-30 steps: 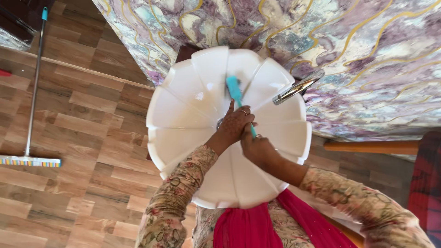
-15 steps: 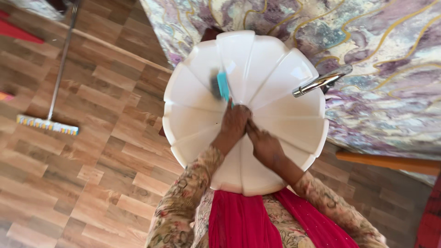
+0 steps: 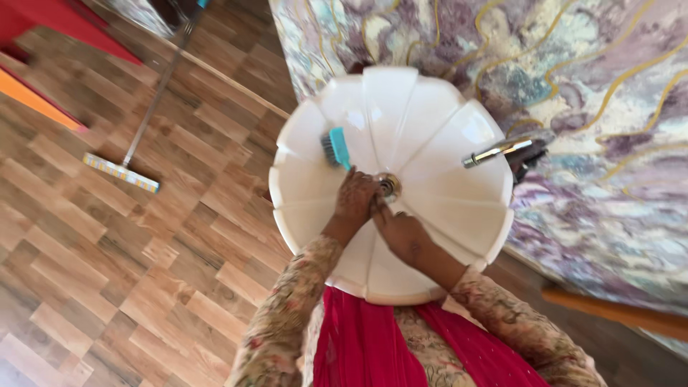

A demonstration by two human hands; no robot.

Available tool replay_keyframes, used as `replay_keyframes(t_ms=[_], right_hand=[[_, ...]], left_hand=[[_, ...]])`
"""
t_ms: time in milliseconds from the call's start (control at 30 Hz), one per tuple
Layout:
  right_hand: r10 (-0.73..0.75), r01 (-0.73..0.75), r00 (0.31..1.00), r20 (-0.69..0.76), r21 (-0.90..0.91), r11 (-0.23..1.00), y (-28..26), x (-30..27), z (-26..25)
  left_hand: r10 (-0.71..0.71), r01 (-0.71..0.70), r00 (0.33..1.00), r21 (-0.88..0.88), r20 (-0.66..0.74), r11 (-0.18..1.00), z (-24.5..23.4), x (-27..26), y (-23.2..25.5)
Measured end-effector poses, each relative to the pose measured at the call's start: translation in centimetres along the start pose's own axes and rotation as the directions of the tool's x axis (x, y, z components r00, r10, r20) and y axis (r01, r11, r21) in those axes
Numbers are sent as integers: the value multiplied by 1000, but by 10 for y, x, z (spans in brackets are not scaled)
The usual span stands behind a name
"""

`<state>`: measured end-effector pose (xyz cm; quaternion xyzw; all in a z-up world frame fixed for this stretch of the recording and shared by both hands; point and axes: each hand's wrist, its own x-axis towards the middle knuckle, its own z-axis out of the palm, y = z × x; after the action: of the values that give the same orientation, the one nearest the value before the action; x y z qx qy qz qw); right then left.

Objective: The person cleans a white petal-shaped washbasin by scrubbing the interior surfaces with a blue brush, then pouring purple liquid from a plastic jug into the sink and over the brush, and continuing to scrub different areas of the basin.

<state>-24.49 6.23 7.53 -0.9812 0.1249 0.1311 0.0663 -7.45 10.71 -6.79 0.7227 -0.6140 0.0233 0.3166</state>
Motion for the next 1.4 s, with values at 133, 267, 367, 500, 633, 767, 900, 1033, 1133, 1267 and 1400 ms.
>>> replay_keyframes(t_ms=[133,267,367,500,633,767,900,1033,1133,1267,1400], right_hand=[[-31,83,984,-176,294,952,45,-79,-45],[-357,541,768,-532,241,805,15,-155,-82],[-345,666,746,-570,624,408,-13,-157,-81],[-314,748,653,-689,651,125,-9,-150,-80],[-228,776,571,-789,609,-164,-7,-147,-52],[-14,652,665,-747,571,499,-2,-115,-19],[-60,560,818,-572,769,309,31,-15,-22],[-182,550,833,-522,747,374,41,-79,-27],[-142,592,804,-578,751,294,29,-143,-21],[212,520,793,-572,816,253,21,-100,13],[346,521,782,-519,848,97,42,-30,11]], left_hand=[[-13,5,991,-60,-134,998,30,-30,87],[-67,73,997,-322,31,944,-41,-101,188],[101,-98,995,-366,-11,926,-92,-95,206],[9,-33,998,-381,-65,924,-112,-88,220],[-43,41,999,-484,7,874,-88,-101,226],[106,-104,989,-27,106,994,-6,-65,152],[195,-196,981,-100,-19,975,20,-5,57],[144,-105,983,-301,111,948,-2,-38,129],[109,-83,993,-375,49,923,-45,-80,194],[100,-99,984,19,-146,995,-34,-59,171],[-84,-22,953,-343,-291,939,10,5,114]])
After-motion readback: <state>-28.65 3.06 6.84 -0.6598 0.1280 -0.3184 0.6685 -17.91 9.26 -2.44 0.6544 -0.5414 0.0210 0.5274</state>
